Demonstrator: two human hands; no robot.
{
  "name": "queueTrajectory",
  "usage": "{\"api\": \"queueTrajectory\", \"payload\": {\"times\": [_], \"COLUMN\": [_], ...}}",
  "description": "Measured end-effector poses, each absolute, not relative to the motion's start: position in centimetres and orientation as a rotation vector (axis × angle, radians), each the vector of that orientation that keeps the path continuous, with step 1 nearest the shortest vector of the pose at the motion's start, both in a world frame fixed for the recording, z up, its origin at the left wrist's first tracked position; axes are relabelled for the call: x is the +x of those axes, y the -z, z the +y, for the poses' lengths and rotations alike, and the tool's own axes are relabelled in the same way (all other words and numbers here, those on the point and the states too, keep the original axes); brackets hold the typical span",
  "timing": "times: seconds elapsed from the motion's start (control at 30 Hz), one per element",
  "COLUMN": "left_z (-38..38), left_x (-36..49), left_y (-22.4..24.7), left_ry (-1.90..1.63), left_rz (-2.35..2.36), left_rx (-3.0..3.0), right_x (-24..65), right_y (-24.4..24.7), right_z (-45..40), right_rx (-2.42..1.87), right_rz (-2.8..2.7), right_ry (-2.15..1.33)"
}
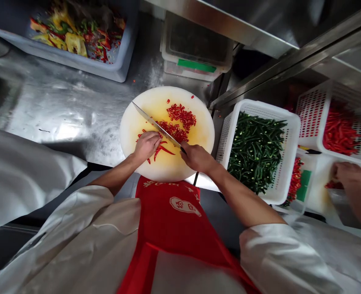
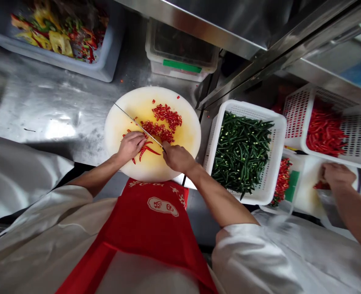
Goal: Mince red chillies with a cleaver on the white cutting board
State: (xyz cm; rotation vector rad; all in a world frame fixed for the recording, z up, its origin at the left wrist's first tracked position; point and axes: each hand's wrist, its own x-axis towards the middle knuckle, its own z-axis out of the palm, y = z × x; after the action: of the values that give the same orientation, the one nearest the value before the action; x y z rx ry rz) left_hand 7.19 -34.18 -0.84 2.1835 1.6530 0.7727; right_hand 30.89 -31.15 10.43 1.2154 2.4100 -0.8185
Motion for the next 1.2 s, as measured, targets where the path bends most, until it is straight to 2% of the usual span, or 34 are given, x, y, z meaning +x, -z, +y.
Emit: {"api": "queueTrajectory", "payload": {"times": [0.2, 0.53, 0.77, 0.9, 1.2], "left_z": [-34.5, -34.0, -34.4, -34.2, -34.4], "left_x": [6.6, 6.4, 5.3, 4.1, 3.8], "left_y": [0.3, 1.3, 0.3, -0.1, 1.0], "left_ry": [-0.799, -0.776, -0.894, -0.923, -0.800], "left_rz": [1.647, 1.612, 1.675, 1.752, 1.633], "left_rx": [2.178, 2.238, 2.227, 2.196, 2.206], "right_x": [32.0, 30.7, 31.0, 30.8, 28.7], "right_y": [-14.4, -7.7, -10.8, -12.5, -8.0], "right_z": [-31.6, -33.6, -31.4, -31.5, -33.2], "right_rx": [1.225, 1.307, 1.229, 1.209, 1.342], "right_rz": [2.310, 2.384, 2.427, 2.396, 2.409], "right_ry": [0.906, 0.900, 0.825, 0.908, 0.875]}}
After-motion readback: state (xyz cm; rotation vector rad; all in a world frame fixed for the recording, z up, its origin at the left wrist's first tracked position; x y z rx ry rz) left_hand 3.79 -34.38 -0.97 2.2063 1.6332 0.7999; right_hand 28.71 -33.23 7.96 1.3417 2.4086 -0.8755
